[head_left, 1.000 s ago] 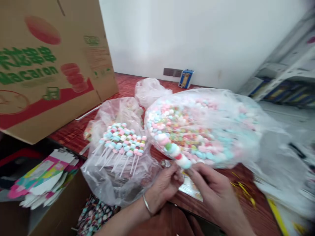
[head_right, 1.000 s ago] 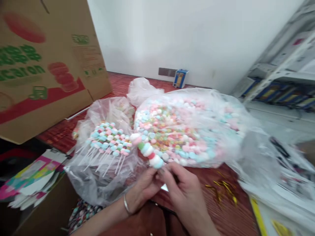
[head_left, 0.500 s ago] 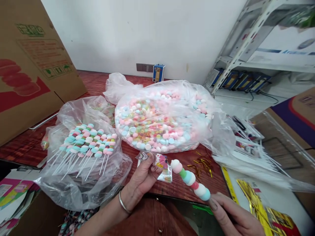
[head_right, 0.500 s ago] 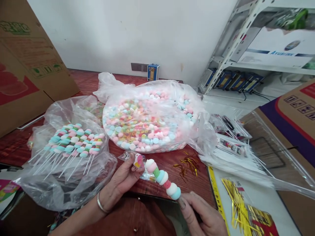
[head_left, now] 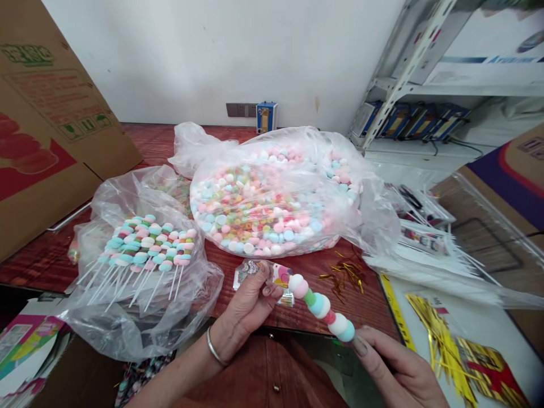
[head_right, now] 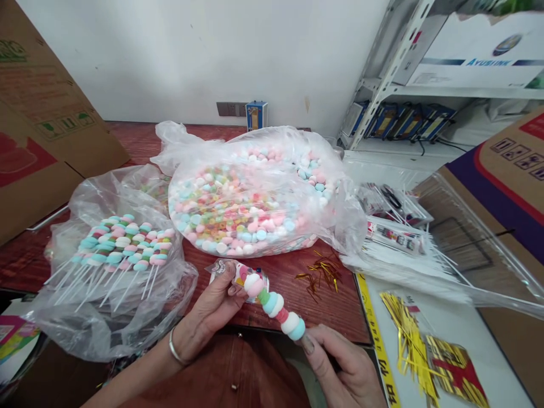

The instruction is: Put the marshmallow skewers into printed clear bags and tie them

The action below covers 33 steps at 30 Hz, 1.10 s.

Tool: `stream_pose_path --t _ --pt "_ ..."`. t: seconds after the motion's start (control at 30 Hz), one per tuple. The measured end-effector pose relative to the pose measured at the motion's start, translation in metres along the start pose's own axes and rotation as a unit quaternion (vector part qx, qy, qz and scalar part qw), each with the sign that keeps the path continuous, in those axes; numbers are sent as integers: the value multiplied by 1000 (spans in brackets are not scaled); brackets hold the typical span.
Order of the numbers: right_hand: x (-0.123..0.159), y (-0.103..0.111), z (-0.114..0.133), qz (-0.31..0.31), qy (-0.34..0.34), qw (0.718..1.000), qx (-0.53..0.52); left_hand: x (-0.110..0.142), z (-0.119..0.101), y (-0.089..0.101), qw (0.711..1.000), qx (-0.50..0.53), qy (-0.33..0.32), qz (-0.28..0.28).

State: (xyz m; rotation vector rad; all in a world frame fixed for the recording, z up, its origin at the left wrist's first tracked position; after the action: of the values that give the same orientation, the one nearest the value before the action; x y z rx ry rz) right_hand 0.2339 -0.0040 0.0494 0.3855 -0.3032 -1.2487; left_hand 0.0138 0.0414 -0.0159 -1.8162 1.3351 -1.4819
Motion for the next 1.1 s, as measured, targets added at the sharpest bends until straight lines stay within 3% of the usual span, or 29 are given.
stream_pose_path --t 0.27,0.37,0.53,0.67,0.87,1.1 --pt "4 -1 -13 -24 11 999 30 -3 8 8 999 -27 21 8" --pt "8 2 -9 -58 66 990 108 -2 7 4 999 -44 5 12" --pt "18 5 -1 -130 206 919 310 2 2 -6 994 -102 -48 8" --pt "26 8 -4 -150 214 876 406 1 -2 -10 988 -134 -80 6" --pt "31 18 0 -176 143 919 322 -2 2 -4 993 -109 -44 2" --pt "23 11 8 -179 187 927 271 -2 10 -2 997 -75 -5 4"
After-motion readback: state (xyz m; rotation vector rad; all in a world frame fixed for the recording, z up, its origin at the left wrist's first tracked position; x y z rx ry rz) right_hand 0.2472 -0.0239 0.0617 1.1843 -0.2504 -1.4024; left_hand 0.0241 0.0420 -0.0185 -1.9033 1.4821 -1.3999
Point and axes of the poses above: each hand's wrist, its own x-axis away from the middle knuckle, its own y-axis out of the back of the hand, z = x × y, the point moved 5 cm from there along -x, towards the middle knuckle, and after that the axes turned 1 degree about -x, right-handed, at the moved point
